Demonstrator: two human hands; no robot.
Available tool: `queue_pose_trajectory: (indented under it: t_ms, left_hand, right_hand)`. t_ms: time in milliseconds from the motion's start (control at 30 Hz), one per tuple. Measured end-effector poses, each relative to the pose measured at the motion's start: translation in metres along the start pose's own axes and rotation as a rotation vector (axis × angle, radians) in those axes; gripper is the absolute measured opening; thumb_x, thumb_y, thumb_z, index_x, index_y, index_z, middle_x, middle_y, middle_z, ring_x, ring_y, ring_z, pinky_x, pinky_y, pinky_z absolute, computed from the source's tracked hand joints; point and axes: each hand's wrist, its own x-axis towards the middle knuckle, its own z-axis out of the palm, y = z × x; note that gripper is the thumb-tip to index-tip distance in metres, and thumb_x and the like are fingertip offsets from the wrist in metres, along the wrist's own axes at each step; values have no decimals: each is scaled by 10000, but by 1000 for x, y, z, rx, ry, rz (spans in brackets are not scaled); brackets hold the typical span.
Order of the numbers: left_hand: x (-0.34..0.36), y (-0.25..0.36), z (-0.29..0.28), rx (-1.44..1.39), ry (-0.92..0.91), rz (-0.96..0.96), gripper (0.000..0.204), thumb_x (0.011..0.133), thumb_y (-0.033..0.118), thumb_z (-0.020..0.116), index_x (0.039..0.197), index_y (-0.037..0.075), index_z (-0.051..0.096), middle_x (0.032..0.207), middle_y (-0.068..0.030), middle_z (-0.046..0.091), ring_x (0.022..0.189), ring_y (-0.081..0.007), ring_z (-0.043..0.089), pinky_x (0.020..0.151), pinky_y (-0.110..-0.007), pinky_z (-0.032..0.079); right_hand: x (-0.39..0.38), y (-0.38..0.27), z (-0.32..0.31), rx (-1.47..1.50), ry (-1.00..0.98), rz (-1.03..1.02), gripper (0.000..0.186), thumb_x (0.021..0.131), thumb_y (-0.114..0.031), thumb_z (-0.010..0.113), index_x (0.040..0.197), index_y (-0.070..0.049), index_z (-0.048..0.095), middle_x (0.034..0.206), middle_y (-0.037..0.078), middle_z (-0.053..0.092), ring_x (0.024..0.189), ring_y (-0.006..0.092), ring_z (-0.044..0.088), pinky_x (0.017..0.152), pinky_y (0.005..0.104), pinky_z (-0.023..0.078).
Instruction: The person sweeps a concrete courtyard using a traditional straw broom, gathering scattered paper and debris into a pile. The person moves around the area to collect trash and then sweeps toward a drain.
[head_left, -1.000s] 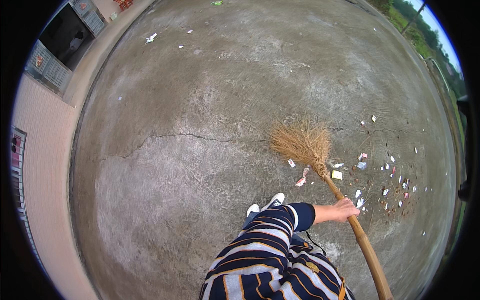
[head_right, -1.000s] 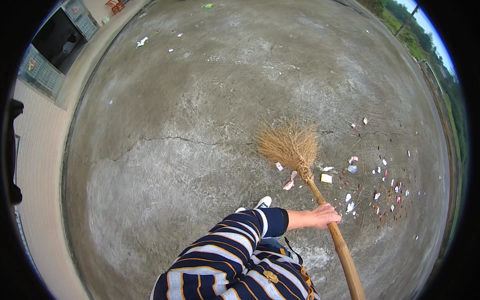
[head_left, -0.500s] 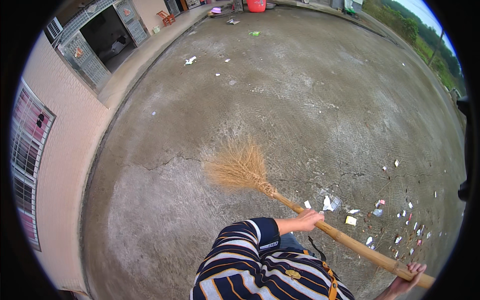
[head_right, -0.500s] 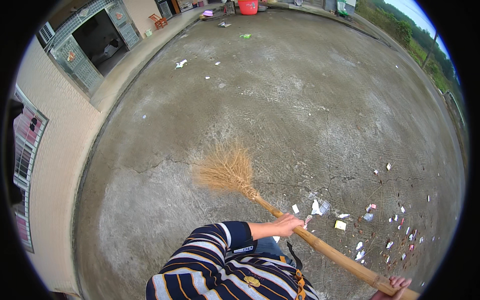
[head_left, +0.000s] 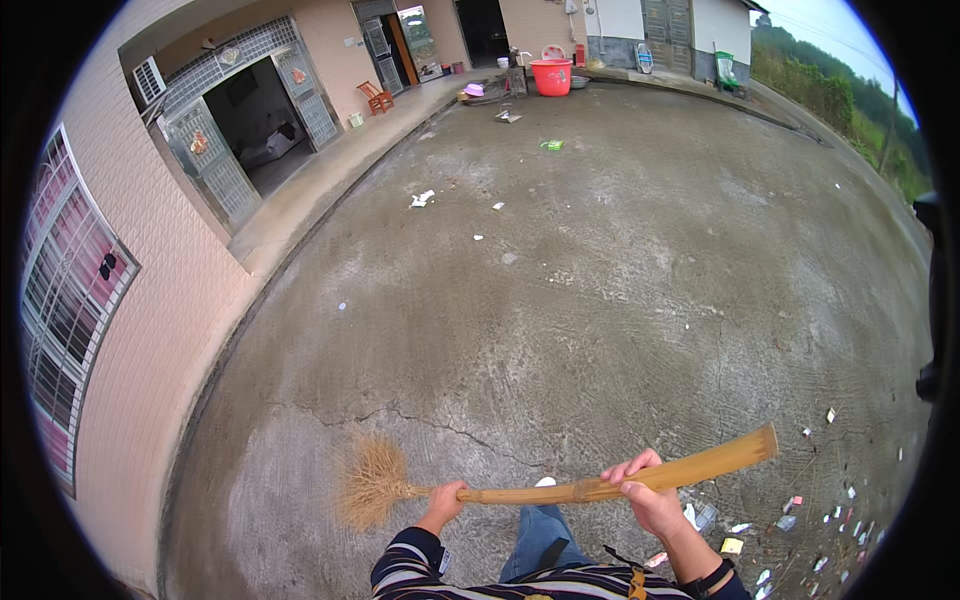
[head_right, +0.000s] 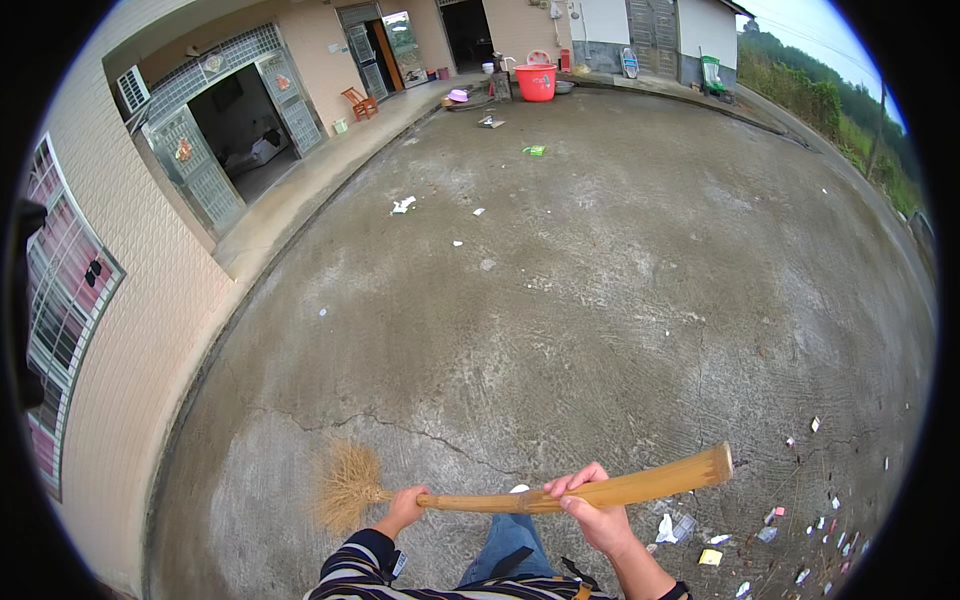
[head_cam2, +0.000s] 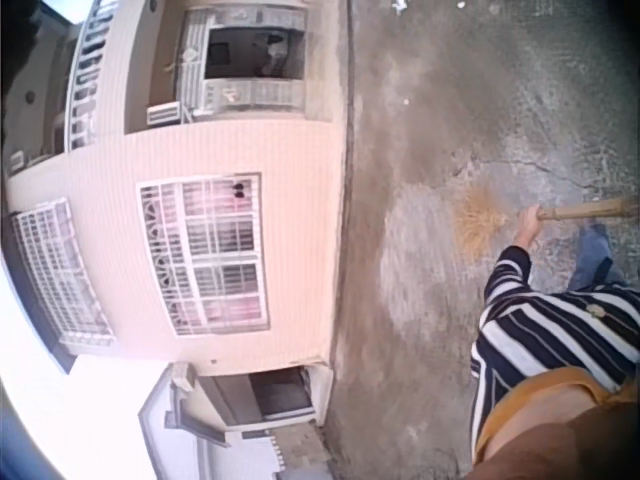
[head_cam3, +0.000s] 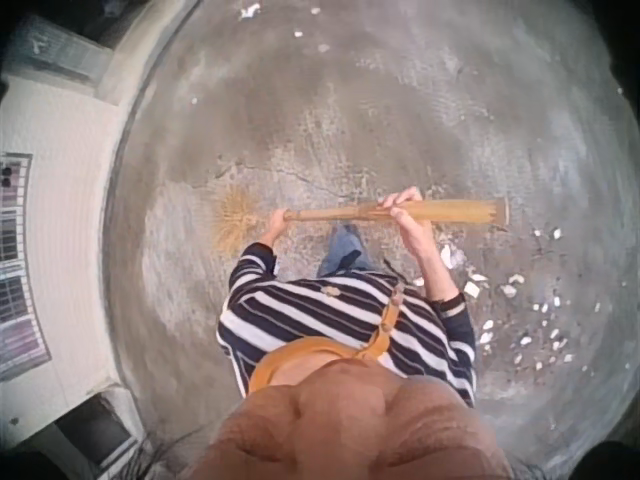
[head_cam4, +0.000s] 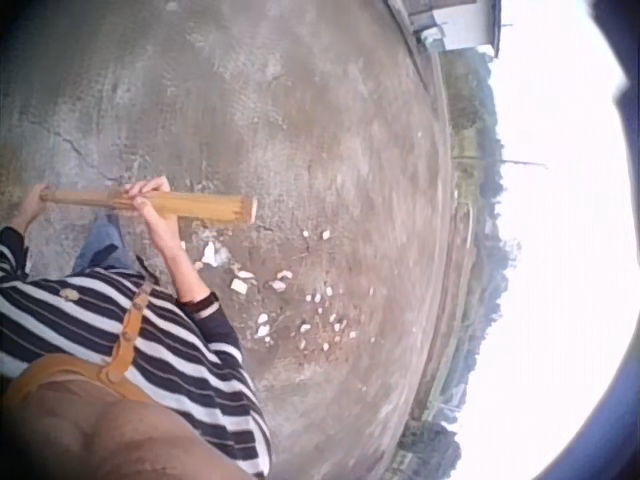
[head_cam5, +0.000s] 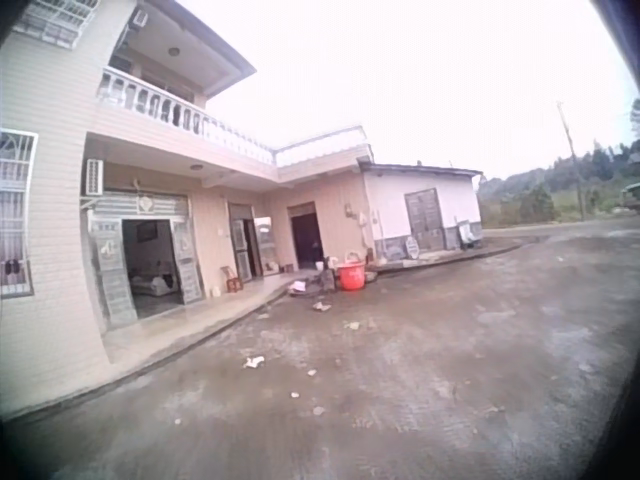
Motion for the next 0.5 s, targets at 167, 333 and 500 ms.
queue_pose_trajectory:
  t_ms: [167,333,500]
  left_hand:
    - [92,20,-28,-77,-60,102,147,733,100,610,867,160,608,843,-98,653,847,-328,612,718,-456,461]
    - [172,151,-1,-156,-310,541,263,715,56,611,926,205,559,883,-23,624,933,-271,585,807,-432,379]
    - [201,310,38,-238,-516,963,271,725,57,621,930,216,544,860,-3,609,914,-230,573,783,-424,336]
  right_hand:
    - [89,-13,-8,12,155,-87,219,747,12,573,901,-61,435,828,115,568,884,263,572,903,444,427]
    - [37,-100,-38,-252,489,-335,256,816,-182,614,916,-98,394,752,37,444,786,174,491,853,362,408]
    - [-78,-157,14,-527,917,-651,150,876,-226,552,915,-90,502,758,65,495,852,269,523,874,495,434]
